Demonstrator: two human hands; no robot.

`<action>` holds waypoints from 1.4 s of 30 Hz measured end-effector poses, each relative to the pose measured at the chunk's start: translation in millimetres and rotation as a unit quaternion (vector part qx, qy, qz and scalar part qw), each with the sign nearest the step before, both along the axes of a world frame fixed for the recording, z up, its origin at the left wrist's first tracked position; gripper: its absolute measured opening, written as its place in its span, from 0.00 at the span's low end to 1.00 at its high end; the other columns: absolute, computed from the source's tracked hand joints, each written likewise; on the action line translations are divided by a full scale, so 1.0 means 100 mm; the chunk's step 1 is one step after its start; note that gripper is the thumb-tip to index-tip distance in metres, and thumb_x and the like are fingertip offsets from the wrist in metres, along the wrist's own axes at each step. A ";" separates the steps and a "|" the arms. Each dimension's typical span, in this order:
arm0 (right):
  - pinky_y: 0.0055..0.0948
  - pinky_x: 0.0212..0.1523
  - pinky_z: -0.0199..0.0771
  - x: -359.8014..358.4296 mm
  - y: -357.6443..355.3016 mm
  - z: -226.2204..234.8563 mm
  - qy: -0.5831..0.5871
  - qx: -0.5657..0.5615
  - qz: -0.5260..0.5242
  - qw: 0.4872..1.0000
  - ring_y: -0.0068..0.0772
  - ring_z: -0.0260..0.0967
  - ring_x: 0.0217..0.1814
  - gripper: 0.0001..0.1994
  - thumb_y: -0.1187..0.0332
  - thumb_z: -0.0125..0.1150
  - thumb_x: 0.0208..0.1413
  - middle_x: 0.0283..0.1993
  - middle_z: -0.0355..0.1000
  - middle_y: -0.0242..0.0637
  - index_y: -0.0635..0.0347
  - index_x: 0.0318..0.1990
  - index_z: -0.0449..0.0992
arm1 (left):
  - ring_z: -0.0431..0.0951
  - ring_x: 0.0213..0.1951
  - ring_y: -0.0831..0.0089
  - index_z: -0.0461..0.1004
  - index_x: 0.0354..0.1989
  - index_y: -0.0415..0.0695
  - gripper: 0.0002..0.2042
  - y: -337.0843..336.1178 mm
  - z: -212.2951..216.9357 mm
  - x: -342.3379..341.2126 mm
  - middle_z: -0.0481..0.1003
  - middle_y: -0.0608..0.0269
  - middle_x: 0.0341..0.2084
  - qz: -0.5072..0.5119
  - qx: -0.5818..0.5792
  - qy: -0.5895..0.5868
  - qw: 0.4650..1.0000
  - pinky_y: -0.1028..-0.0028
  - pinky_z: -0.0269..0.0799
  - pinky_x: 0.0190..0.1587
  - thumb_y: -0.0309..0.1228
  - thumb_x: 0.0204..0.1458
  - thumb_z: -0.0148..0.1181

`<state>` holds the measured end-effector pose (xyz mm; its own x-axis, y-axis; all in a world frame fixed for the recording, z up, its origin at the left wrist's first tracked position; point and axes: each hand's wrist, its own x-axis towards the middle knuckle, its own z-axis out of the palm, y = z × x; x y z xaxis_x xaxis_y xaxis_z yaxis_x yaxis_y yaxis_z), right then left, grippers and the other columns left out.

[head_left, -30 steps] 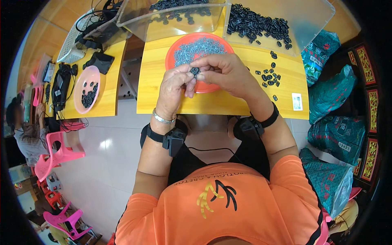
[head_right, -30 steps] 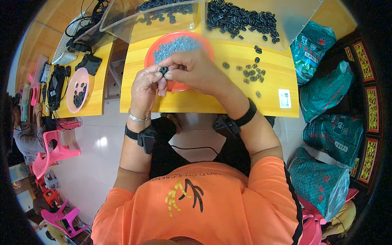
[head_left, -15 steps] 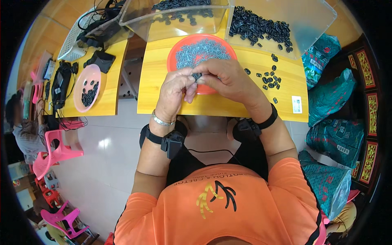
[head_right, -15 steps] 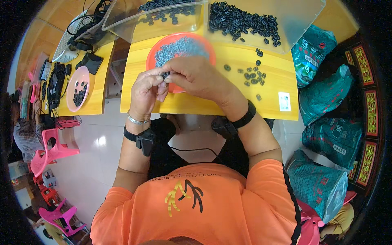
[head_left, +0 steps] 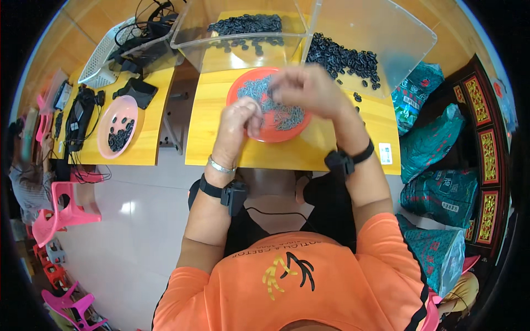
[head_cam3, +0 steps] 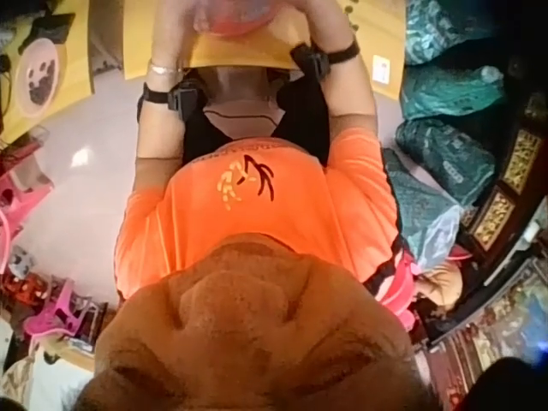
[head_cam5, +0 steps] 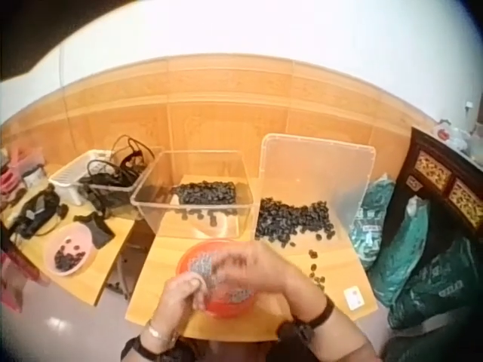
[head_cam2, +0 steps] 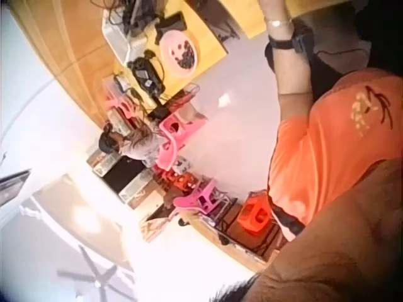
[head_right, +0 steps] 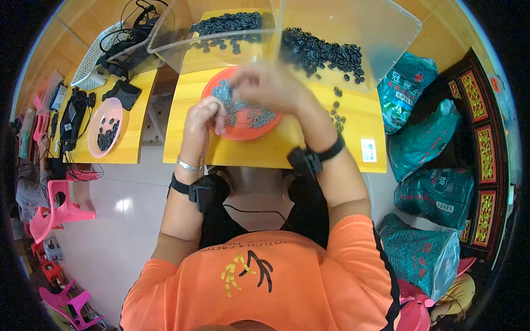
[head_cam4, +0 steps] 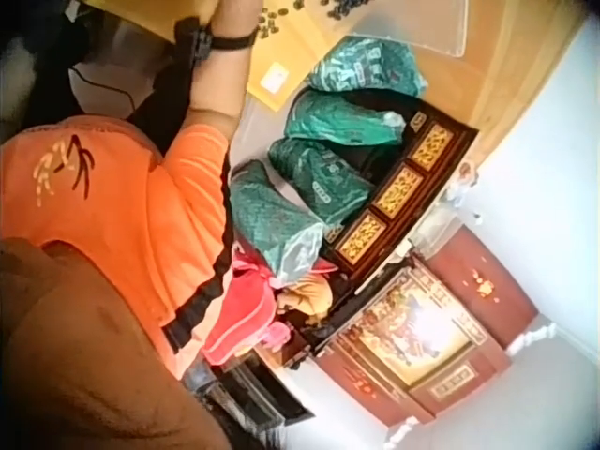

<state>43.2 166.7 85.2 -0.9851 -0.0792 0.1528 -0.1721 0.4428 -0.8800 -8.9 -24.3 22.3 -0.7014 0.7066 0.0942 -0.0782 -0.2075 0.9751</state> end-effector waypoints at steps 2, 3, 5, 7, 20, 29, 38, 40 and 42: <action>0.17 0.33 0.68 -0.26 0.11 0.13 0.099 -0.011 -0.088 0.991 0.15 0.67 0.32 0.12 0.69 0.60 0.51 0.31 0.73 0.28 0.64 0.43 0.75 | 0.65 0.15 0.80 0.68 0.22 0.42 0.11 -0.03 -0.02 -0.06 0.65 0.68 0.13 0.077 0.020 -0.025 0.997 0.82 0.58 0.19 0.32 0.52 0.44; 0.18 0.33 0.68 -0.36 0.11 0.21 0.164 -0.018 -0.132 0.977 0.15 0.67 0.32 0.13 0.68 0.59 0.52 0.31 0.73 0.28 0.64 0.43 0.75 | 0.65 0.15 0.80 0.68 0.22 0.42 0.11 -0.04 -0.03 -0.08 0.65 0.68 0.13 0.072 0.023 -0.030 0.997 0.82 0.58 0.19 0.32 0.52 0.44; 0.25 0.34 0.70 -0.30 0.04 0.51 0.109 0.058 -0.202 0.972 0.28 0.70 0.32 0.17 0.68 0.56 0.51 0.34 0.74 0.38 0.62 0.49 0.71 | 0.65 0.14 0.80 0.68 0.21 0.42 0.11 -0.07 -0.06 -0.12 0.66 0.69 0.13 0.127 0.004 -0.060 0.990 0.82 0.57 0.19 0.31 0.52 0.44; 0.32 0.34 0.72 -0.23 0.08 0.48 0.050 0.133 -0.267 0.953 0.41 0.73 0.31 0.22 0.69 0.53 0.50 0.37 0.75 0.48 0.60 0.54 0.67 | 0.65 0.14 0.80 0.68 0.21 0.43 0.10 -0.11 -0.04 -0.14 0.66 0.69 0.13 0.128 0.007 -0.071 0.989 0.82 0.57 0.19 0.30 0.53 0.44; 0.28 0.30 0.69 0.68 0.75 -0.60 -0.124 0.333 -0.273 0.894 0.30 0.71 0.25 0.08 0.67 0.62 0.45 0.24 0.73 0.39 0.60 0.32 0.78 | 0.65 0.15 0.81 0.67 0.21 0.44 0.11 0.04 0.00 -0.06 0.65 0.70 0.13 0.086 0.001 -0.073 0.994 0.82 0.56 0.20 0.31 0.53 0.44; 0.38 0.35 0.70 0.81 0.88 -0.71 -0.151 0.325 -0.247 0.900 0.45 0.71 0.33 0.05 0.67 0.61 0.41 0.28 0.74 0.41 0.55 0.27 0.75 | 0.65 0.15 0.81 0.68 0.21 0.44 0.10 0.10 0.02 0.00 0.65 0.71 0.13 0.067 0.005 -0.063 0.996 0.83 0.57 0.18 0.31 0.53 0.45; 0.37 0.34 0.70 0.73 0.86 -0.75 -0.172 0.302 -0.218 0.912 0.45 0.71 0.32 0.05 0.67 0.59 0.43 0.28 0.73 0.44 0.58 0.26 0.74 | 0.65 0.14 0.82 0.68 0.22 0.44 0.10 0.12 -0.02 -0.01 0.66 0.70 0.12 0.067 -0.006 -0.074 0.995 0.83 0.57 0.18 0.31 0.52 0.46; 0.37 0.34 0.70 0.72 0.90 -0.86 -0.142 0.285 -0.225 0.921 0.45 0.71 0.32 0.06 0.67 0.59 0.43 0.28 0.73 0.44 0.58 0.27 0.74 | 0.65 0.14 0.82 0.68 0.22 0.44 0.09 0.13 -0.03 -0.01 0.66 0.71 0.12 0.062 -0.010 -0.066 0.996 0.83 0.57 0.18 0.31 0.52 0.46; 0.36 0.35 0.70 0.69 0.90 -0.89 -0.112 0.268 -0.233 0.928 0.45 0.71 0.32 0.06 0.67 0.60 0.43 0.28 0.73 0.45 0.58 0.28 0.75 | 0.65 0.14 0.82 0.69 0.22 0.44 0.09 0.13 -0.03 -0.01 0.66 0.71 0.12 0.056 -0.014 -0.057 0.997 0.83 0.57 0.18 0.31 0.52 0.46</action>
<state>112.4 256.6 -4.2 -0.9339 0.3576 0.0007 0.3089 0.8079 -0.5019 -9.7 -11.2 18.8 -0.7810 0.6244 -0.0097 -0.1674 -0.1944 0.9665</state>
